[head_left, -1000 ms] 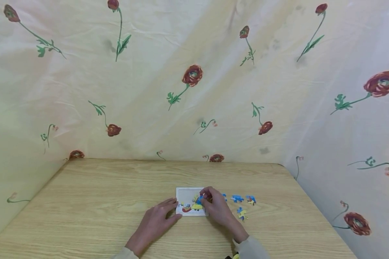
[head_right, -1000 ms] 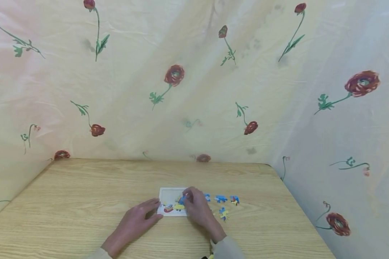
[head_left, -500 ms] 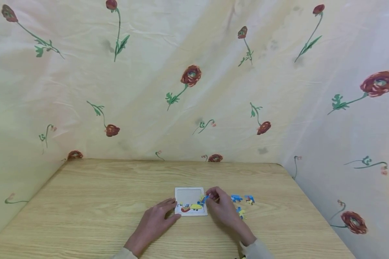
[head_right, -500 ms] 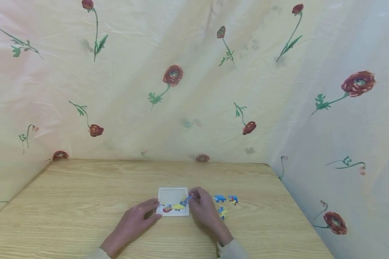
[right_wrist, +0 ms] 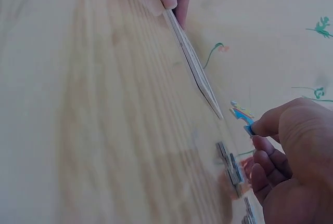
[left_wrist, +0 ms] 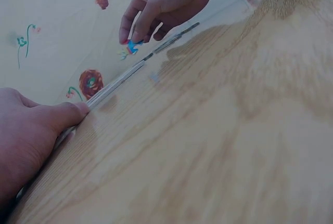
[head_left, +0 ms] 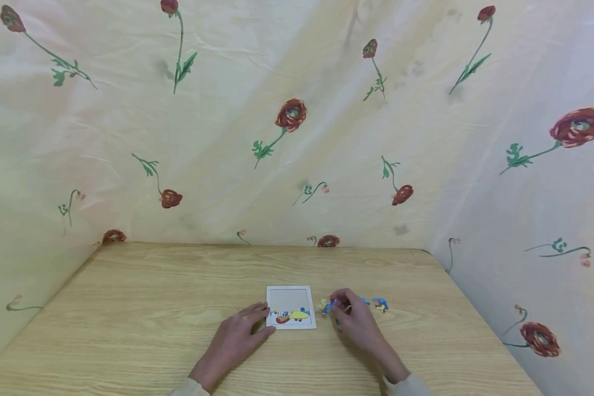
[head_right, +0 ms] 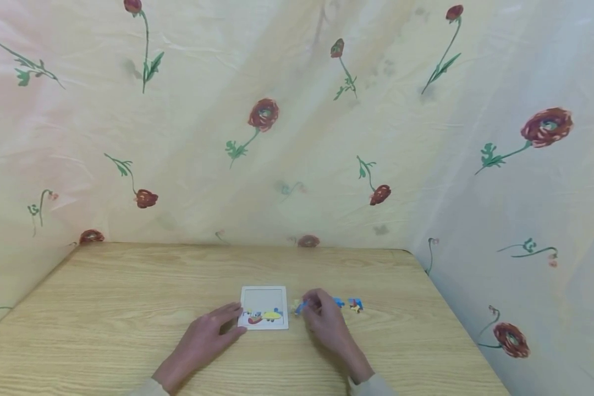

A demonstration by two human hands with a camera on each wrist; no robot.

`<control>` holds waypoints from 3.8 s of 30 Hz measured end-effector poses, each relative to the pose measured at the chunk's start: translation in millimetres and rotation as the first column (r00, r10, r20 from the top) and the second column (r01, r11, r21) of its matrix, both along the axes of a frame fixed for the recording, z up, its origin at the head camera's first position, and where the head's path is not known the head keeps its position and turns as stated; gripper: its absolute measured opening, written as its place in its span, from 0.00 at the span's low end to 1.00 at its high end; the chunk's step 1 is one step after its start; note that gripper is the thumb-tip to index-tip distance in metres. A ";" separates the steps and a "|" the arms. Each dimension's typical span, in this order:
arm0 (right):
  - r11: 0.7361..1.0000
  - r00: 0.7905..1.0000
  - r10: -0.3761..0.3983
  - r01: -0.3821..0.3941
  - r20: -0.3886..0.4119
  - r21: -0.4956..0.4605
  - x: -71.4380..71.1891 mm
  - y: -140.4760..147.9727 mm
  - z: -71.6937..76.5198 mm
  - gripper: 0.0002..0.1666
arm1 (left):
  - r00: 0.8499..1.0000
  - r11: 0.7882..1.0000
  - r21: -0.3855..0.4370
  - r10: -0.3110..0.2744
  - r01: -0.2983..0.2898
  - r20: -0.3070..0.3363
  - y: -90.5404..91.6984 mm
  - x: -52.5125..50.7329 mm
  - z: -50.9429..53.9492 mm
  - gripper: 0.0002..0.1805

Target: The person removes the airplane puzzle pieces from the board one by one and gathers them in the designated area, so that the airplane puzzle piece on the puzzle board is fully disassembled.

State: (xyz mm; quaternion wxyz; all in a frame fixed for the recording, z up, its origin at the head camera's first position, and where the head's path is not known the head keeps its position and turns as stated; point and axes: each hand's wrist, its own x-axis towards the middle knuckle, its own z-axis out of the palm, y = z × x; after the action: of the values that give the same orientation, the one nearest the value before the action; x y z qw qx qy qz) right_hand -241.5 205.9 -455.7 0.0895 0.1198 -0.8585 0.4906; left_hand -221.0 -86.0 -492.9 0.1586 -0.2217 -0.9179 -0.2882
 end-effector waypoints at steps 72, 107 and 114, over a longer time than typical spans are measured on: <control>0.957 0.975 -0.221 0.219 -0.009 0.188 40.0 113.7 -3.4 0.09 | 1.000 1.000 0.021 -0.021 0.021 0.013 -1.3 0.7 2.8 0.27; 0.890 0.960 -0.273 0.231 0.055 0.394 35.6 107.5 -0.7 0.11 | 0.999 1.000 0.025 -0.007 0.006 0.040 -1.0 2.3 3.4 0.27; 0.884 0.955 -0.293 0.250 0.051 0.395 36.6 109.0 -2.2 0.10 | 0.999 1.000 0.019 0.003 -0.004 0.045 -0.6 3.0 3.9 0.27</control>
State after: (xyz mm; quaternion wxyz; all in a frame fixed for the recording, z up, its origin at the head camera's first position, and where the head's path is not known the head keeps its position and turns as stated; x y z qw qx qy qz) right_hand -204.9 315.0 -457.9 0.0851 -0.0134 -0.9496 0.3013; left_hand -218.1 -86.6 -489.1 0.1403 -0.2119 -0.9190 -0.3015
